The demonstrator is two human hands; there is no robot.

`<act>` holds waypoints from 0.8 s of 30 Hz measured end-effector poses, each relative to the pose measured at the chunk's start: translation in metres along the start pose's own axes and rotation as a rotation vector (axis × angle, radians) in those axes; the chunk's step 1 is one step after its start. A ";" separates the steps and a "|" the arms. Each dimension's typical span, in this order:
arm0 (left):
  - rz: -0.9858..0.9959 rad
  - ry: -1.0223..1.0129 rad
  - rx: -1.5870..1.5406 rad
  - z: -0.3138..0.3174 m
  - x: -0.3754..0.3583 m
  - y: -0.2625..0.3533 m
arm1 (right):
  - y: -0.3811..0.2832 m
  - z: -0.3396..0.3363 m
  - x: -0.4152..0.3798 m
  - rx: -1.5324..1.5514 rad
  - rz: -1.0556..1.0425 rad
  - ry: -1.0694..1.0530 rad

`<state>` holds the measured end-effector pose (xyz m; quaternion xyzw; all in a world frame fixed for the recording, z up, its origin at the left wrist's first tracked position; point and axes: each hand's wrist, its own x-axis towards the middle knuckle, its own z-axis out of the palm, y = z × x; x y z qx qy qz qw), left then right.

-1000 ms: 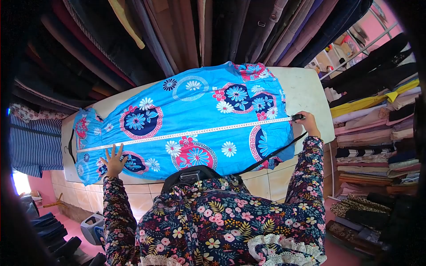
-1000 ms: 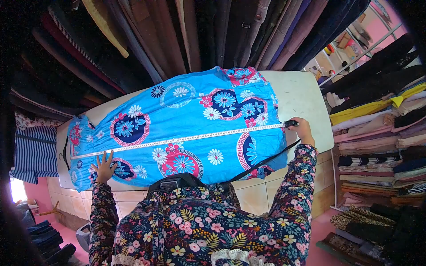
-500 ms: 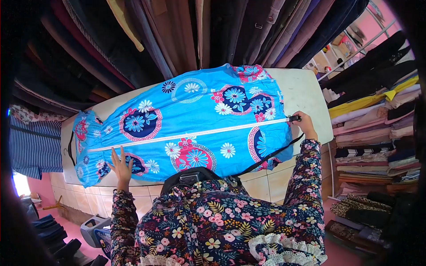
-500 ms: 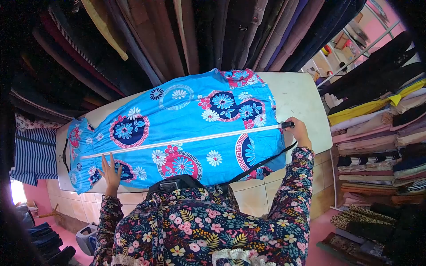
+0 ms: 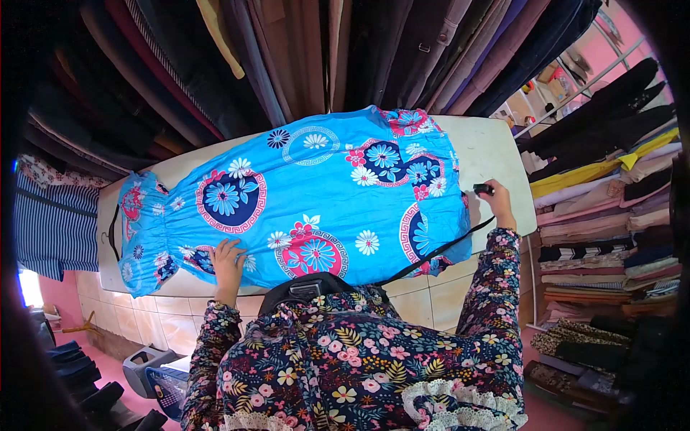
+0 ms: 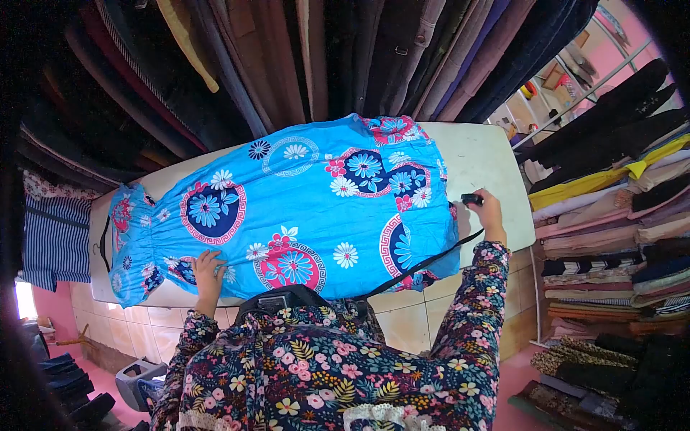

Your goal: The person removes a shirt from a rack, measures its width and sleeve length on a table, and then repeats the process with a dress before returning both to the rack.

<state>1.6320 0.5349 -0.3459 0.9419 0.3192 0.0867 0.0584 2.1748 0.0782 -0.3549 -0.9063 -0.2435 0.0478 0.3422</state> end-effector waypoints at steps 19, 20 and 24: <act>-0.616 0.678 -0.566 -0.010 -0.045 -0.080 | -0.093 -0.127 0.064 0.159 -0.229 0.633; -0.513 0.710 -0.377 -0.001 -0.057 -0.092 | -0.082 -0.095 0.069 0.113 -0.186 0.554; -0.616 0.758 -0.396 -0.023 -0.080 -0.083 | -0.030 0.051 0.066 0.256 -0.043 0.222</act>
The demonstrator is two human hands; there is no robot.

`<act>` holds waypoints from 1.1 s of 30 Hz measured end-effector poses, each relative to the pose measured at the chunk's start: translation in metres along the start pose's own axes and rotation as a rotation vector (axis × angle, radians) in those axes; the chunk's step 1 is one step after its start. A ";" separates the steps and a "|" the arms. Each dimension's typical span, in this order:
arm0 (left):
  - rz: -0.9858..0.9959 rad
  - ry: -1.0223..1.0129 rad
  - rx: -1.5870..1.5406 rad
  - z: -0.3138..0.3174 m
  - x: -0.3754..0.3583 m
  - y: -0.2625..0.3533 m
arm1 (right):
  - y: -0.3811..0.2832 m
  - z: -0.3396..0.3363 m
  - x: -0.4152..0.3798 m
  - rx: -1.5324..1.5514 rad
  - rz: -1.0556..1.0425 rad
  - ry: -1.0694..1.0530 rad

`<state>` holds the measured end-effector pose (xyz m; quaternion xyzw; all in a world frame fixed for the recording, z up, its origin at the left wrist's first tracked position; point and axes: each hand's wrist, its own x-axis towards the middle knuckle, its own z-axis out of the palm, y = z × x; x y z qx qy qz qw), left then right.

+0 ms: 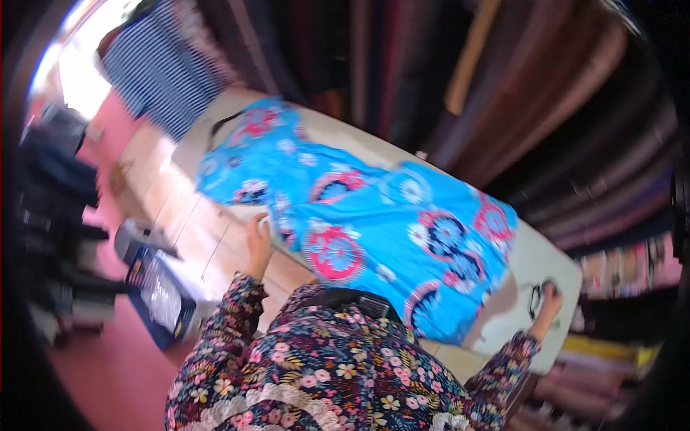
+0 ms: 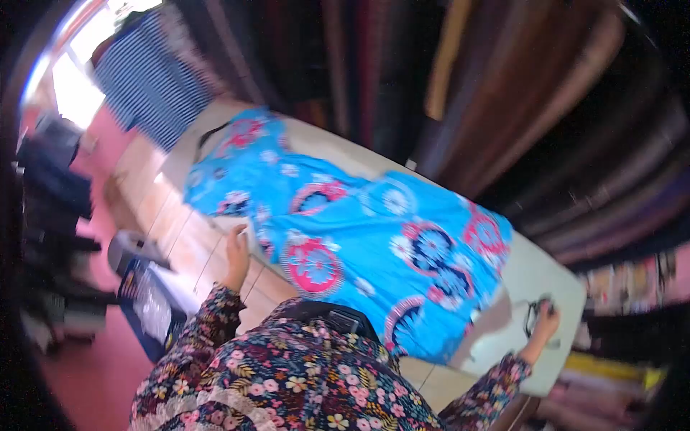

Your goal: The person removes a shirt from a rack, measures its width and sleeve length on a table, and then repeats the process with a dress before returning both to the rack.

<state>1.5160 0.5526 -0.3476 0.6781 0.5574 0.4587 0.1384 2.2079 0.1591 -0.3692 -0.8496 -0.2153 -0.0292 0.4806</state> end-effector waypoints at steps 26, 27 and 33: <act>-0.071 -0.319 0.586 -0.146 0.401 -0.150 | -0.367 0.296 -0.237 -0.608 0.206 -0.333; -0.042 -0.355 0.655 -0.144 0.406 -0.152 | -0.378 0.315 -0.242 -0.586 0.143 -0.374; -0.218 -0.489 0.642 -0.132 0.427 -0.149 | -0.481 0.396 -0.277 -0.463 -0.071 -0.402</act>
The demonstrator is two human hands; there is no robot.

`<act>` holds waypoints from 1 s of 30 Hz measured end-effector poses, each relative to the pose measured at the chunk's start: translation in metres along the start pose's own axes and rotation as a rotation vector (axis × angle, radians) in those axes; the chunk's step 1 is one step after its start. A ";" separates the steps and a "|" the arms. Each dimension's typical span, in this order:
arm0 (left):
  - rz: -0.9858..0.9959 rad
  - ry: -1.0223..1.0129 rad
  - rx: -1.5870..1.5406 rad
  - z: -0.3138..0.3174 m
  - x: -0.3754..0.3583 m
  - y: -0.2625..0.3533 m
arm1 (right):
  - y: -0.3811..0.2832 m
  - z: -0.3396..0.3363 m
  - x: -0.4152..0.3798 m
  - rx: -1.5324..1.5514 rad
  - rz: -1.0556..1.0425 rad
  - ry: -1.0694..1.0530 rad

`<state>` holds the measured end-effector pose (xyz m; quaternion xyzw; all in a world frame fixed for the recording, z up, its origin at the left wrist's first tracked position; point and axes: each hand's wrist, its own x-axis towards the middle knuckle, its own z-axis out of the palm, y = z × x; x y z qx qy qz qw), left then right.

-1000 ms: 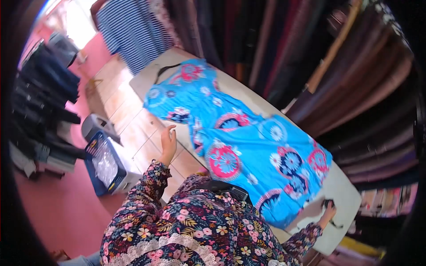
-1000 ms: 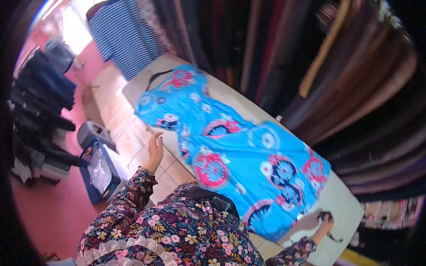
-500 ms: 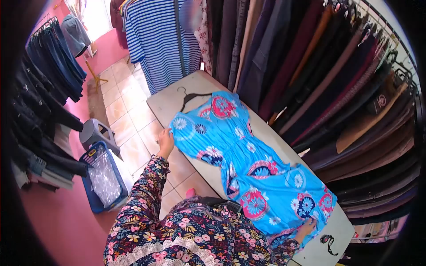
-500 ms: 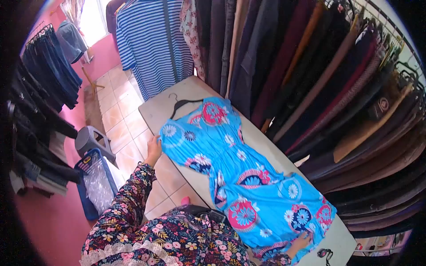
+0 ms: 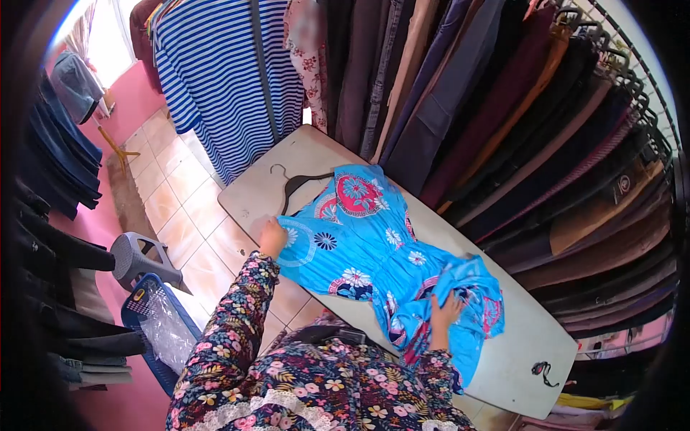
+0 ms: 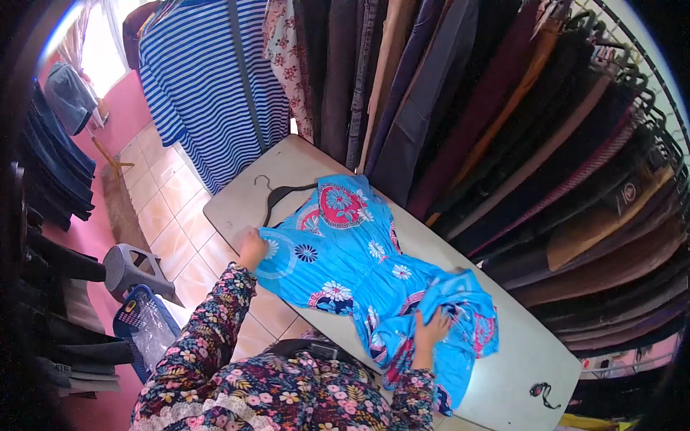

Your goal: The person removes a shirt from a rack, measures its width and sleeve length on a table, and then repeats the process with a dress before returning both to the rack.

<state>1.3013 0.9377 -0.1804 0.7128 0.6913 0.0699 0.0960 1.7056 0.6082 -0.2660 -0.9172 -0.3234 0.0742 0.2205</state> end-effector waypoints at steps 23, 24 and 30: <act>-0.597 0.546 0.095 -0.294 0.016 0.197 | -0.367 -0.055 0.322 0.775 -0.936 -1.014; -0.621 0.541 0.142 -0.318 0.046 0.218 | -0.404 -0.058 0.350 0.806 -0.961 -1.067; -0.408 0.786 0.051 -0.373 -0.034 -0.030 | -0.540 -0.002 0.104 0.661 -1.011 -1.382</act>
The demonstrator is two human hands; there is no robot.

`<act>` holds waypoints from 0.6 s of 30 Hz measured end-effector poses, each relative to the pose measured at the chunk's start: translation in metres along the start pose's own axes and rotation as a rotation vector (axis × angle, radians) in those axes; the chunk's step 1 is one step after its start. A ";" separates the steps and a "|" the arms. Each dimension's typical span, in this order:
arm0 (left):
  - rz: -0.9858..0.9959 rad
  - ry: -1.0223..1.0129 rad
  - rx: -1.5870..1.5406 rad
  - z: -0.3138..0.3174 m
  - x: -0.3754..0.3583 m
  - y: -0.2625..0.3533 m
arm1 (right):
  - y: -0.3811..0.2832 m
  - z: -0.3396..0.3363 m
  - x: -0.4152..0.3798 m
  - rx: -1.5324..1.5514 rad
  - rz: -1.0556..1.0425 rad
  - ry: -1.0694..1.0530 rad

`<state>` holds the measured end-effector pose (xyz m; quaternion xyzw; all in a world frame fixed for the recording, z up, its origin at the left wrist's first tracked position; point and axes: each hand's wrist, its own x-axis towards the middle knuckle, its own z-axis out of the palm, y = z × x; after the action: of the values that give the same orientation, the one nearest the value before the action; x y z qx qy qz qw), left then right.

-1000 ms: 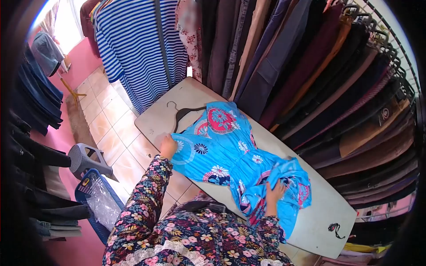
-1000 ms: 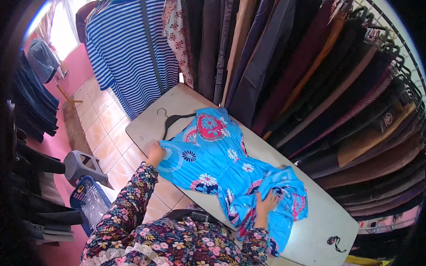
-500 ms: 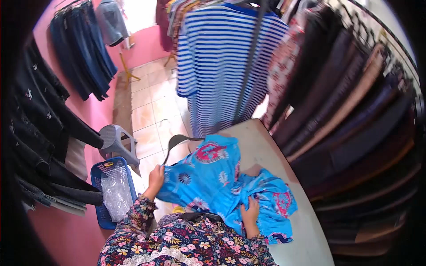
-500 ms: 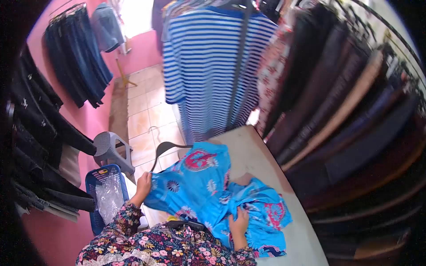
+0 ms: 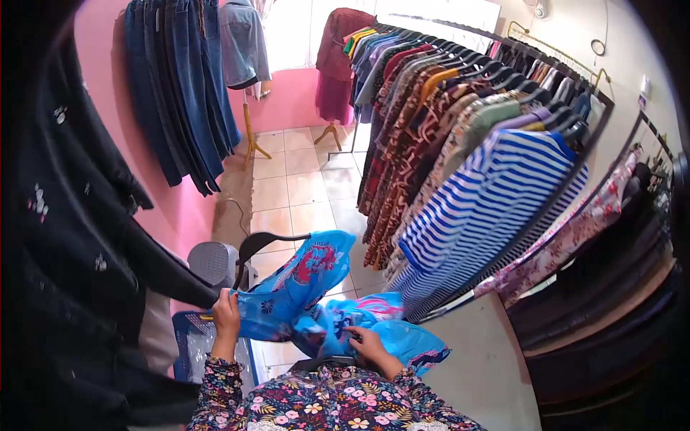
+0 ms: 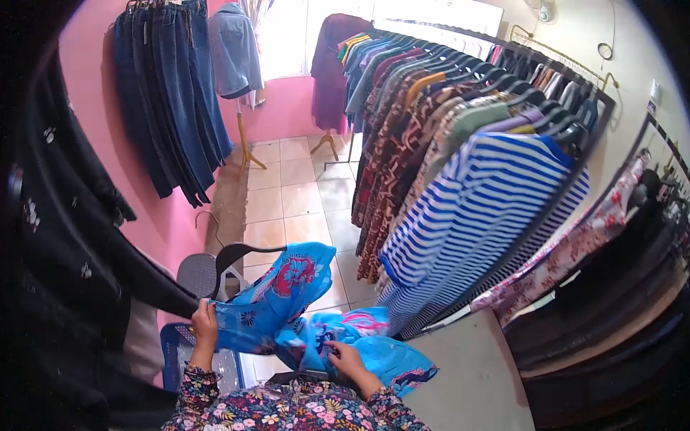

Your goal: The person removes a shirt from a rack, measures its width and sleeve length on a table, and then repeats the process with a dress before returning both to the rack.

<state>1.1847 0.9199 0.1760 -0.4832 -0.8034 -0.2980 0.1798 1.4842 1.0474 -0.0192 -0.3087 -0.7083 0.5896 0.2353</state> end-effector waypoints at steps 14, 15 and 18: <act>0.553 0.106 -0.109 0.068 0.363 0.052 | -0.199 -0.195 0.260 -0.335 -0.685 0.974; 0.655 0.082 -0.114 0.076 0.389 0.056 | -0.214 -0.205 0.278 -0.363 -0.657 0.959; 0.763 0.026 -0.086 0.086 0.450 0.067 | -0.237 -0.229 0.330 -0.348 -0.619 0.845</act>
<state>1.0331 1.3005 0.3910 -0.7508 -0.5501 -0.2490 0.2677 1.3752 1.4141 0.2472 -0.3303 -0.6969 0.1917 0.6070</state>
